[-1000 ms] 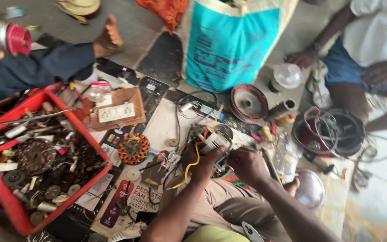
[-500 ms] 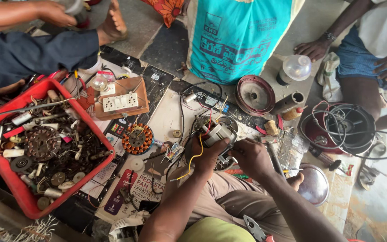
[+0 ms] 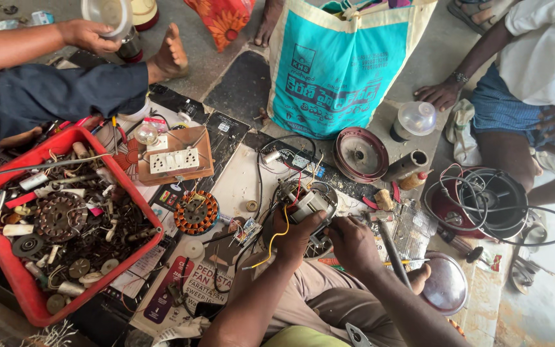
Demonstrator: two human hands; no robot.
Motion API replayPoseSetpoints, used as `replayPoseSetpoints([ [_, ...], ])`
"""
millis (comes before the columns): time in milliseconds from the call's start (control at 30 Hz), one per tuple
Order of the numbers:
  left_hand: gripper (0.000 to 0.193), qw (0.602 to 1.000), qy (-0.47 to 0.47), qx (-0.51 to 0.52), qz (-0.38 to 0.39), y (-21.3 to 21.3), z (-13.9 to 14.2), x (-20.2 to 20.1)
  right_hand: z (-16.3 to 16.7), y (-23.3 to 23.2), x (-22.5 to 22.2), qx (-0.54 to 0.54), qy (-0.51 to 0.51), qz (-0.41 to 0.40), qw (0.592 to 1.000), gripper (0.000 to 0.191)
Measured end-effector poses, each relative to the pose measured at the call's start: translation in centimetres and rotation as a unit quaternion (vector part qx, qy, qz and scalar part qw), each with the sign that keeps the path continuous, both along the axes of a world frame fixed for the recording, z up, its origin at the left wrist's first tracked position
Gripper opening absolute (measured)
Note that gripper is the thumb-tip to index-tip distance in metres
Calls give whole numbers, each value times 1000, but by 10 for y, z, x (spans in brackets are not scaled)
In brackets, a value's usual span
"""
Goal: The person uses pliers and a hammer to adjust and disassemble a small electric motor. They repeatedly tap the motor housing with the hammer and use pliers to grip and manipulate internal components.
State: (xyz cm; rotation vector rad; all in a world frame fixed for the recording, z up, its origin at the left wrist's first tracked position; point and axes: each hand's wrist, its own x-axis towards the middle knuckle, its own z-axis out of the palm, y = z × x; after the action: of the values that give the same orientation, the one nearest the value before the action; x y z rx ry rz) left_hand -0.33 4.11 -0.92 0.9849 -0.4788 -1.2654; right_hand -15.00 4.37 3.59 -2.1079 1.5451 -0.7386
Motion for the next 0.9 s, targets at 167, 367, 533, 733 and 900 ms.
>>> replayPoseSetpoints([
  [167,66,1000,8,-6,-2,3,2,1,-2,2,2,-18,-10,14,1000,18],
  [367,63,1000,22,-2,-15,4,7,5,-1,-4,-3,43,-6,2,999,17],
  [533,65,998,49,-3,-27,5,11,7,5,-6,-5,133,20,-22,991,14],
  [733,62,1000,7,-8,-23,5,9,8,10,-9,-2,64,41,-13,997,19],
  [900,62,1000,0,2,-15,2,7,8,3,-7,-2,17,32,5,999,15],
])
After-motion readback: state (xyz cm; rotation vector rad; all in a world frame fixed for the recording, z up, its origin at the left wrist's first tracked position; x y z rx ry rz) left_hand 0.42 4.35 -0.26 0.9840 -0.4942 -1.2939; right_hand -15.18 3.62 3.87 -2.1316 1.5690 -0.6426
